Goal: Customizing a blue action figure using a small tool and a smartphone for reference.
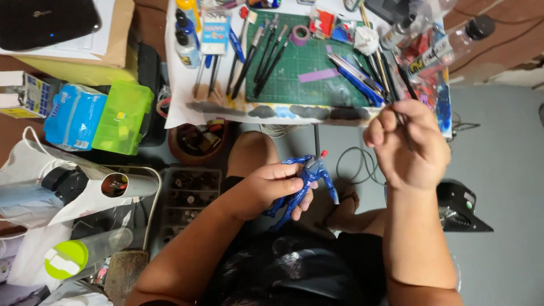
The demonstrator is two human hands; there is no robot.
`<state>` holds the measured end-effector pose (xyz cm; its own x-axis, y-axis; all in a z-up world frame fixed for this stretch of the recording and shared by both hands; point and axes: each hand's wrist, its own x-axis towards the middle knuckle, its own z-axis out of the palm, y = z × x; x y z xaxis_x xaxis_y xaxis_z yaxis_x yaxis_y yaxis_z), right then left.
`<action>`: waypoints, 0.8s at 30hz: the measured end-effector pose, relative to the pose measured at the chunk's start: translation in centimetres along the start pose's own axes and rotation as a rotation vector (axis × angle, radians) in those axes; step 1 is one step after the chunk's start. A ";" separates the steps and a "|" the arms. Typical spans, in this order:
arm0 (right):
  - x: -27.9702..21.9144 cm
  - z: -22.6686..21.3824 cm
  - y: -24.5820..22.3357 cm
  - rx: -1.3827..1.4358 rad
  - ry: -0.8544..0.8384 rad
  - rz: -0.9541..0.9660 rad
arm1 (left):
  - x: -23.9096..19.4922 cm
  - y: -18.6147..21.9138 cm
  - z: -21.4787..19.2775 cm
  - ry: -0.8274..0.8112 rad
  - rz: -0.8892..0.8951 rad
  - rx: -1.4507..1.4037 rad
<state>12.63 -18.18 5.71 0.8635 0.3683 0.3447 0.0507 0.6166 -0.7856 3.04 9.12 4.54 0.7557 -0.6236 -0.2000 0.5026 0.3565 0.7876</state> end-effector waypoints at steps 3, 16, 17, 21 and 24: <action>-4.6 -0.4 -1.6 0.068 -0.055 -0.032 | 0.8 -1.0 1.1 -0.068 0.022 0.041; -13.3 2.8 -4.1 -0.310 0.068 -0.494 | 1.6 -1.6 8.6 -0.030 0.159 0.261; -13.4 3.1 -4.1 -0.270 0.083 -0.458 | 1.4 -1.3 9.1 -0.002 0.106 0.310; -13.6 1.5 -2.1 -0.295 0.092 -0.539 | 1.9 -3.4 9.1 -0.002 0.308 0.338; -13.1 2.8 -2.2 -0.390 0.088 -0.552 | 1.5 -3.0 10.1 0.016 0.333 0.360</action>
<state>-0.22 -22.39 4.32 0.6960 0.0036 0.7180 0.6584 0.3959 -0.6402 -1.57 0.14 7.78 0.8584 -0.5049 0.0906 0.0571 0.2696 0.9613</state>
